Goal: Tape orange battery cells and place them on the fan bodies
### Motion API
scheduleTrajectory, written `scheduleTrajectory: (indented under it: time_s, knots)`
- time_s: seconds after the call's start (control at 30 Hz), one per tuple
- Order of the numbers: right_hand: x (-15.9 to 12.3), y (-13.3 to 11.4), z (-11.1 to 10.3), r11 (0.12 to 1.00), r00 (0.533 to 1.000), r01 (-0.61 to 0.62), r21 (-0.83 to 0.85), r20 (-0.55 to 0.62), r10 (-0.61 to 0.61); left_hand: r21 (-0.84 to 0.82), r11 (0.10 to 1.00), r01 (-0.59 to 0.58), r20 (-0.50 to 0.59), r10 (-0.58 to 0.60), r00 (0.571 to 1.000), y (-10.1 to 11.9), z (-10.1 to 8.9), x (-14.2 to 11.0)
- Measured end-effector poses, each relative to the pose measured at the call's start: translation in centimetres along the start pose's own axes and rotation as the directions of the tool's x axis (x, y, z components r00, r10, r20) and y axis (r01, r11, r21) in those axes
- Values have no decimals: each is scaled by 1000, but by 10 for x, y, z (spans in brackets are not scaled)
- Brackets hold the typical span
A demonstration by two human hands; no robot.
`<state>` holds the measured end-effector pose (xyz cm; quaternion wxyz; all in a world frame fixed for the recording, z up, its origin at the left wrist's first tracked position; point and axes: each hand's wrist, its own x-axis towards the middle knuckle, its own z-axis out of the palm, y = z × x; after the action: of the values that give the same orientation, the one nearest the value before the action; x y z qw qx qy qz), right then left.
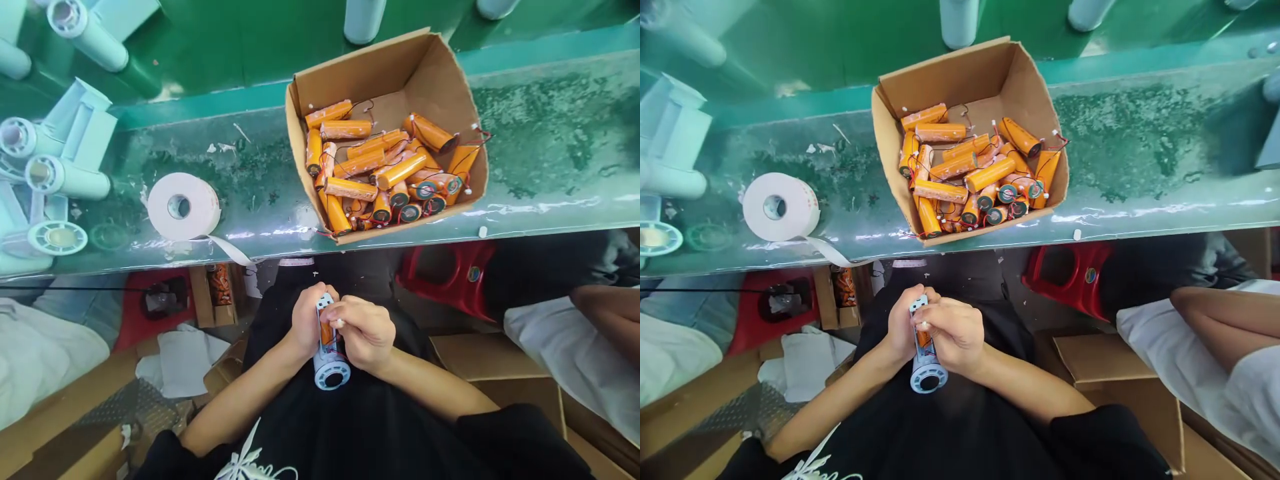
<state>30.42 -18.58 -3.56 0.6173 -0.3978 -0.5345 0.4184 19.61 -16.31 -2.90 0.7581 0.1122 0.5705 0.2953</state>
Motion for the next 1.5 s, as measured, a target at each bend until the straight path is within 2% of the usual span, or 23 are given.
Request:
scheduleTrajectory:
  time_s: [0.17,0.33,0.83,1.1,1.17,1.27,1.3,1.37,1.4,1.43,1.5]
  knots:
    - [-4,2,2,997,998,43,-64,46,-40,-36,999,13,2,-13,1000,-4,-4,1]
    - [-7,4,3,996,997,57,-68,63,-53,-77,995,69,16,-68,998,-7,-5,3]
    - [-11,7,-2,985,982,134,-110,149,-117,-104,990,94,59,-88,994,-17,-10,11]
    - [-14,8,-3,983,980,137,-125,161,-116,-161,976,148,106,-132,986,-20,-15,14]
    - [-12,2,-3,971,951,227,-70,230,-206,-200,955,219,85,-205,975,-18,-20,22]
    - [-9,-10,-2,879,826,476,20,334,-455,-243,923,299,53,-295,954,-13,-28,34]
    - [-9,-14,-2,844,789,536,29,339,-513,-252,922,295,56,-291,955,-12,-30,37]
    - [-9,-18,-5,809,767,588,23,303,-566,-265,922,284,81,-272,959,-9,-32,40]
    - [-10,-20,-8,808,769,588,36,285,-572,-268,920,286,96,-270,958,-9,-32,40]
    - [-11,-21,-11,828,790,557,61,268,-552,-266,919,292,107,-273,956,-8,-31,40]
    - [-10,-24,-18,912,892,391,124,192,-408,-259,920,293,105,-275,956,-8,-29,38]
